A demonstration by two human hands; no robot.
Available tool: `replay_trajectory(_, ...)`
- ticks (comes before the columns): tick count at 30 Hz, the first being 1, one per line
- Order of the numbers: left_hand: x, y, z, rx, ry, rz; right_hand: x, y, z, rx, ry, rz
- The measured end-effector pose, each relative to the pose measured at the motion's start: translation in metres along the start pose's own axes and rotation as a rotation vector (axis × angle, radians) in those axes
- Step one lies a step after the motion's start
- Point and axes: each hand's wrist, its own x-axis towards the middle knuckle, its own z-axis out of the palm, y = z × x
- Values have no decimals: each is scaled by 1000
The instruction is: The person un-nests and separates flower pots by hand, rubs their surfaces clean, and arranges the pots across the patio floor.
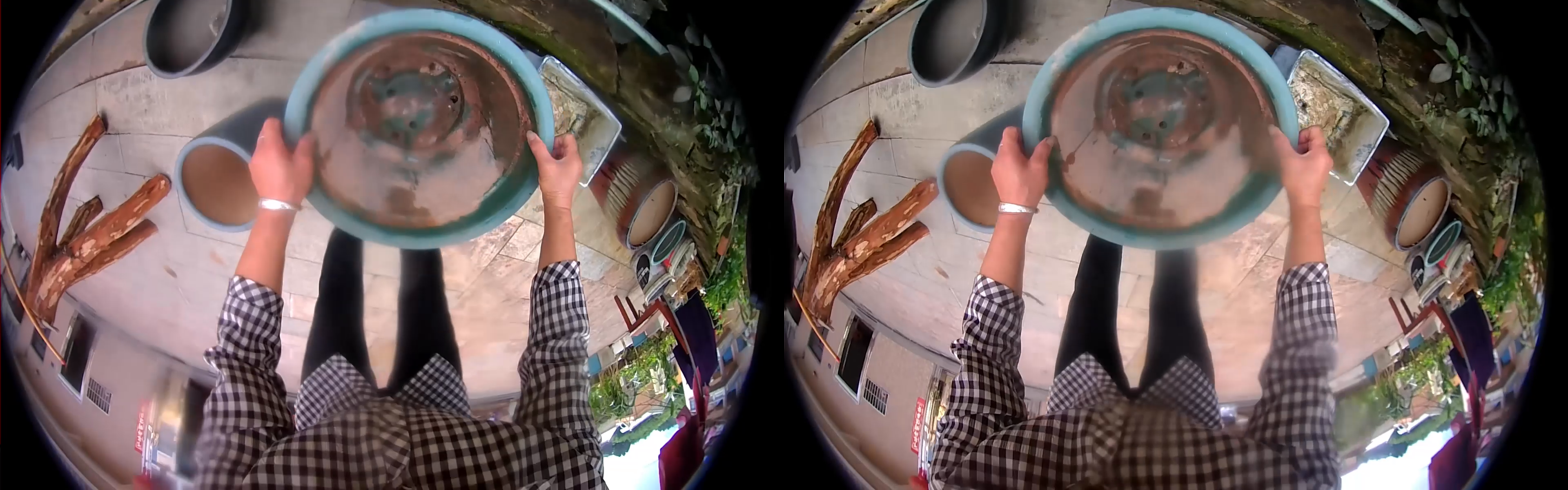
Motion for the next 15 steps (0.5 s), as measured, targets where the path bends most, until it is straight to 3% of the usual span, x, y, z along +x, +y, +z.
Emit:
replay_trajectory(1,36,10,7,-16,53,22,-6,7,-6,-14,43,-76)
replay_trajectory(3,25,12,-9,-49,234,123,-18,-9,-22,-2,185,-159)
replay_trajectory(6,0,27,-26,-78,166,34,-39,-25,-39,54,90,-25)
replay_trajectory(11,-8,-16,-11,-145,166,-29,-72,-39,-49,33,68,-235)
replay_trajectory(13,-10,-31,-7,-148,173,-53,-76,-43,-45,339,-16,-249)
replay_trajectory(15,-15,-51,0,-180,199,-84,-95,-35,-40,574,-198,-21)
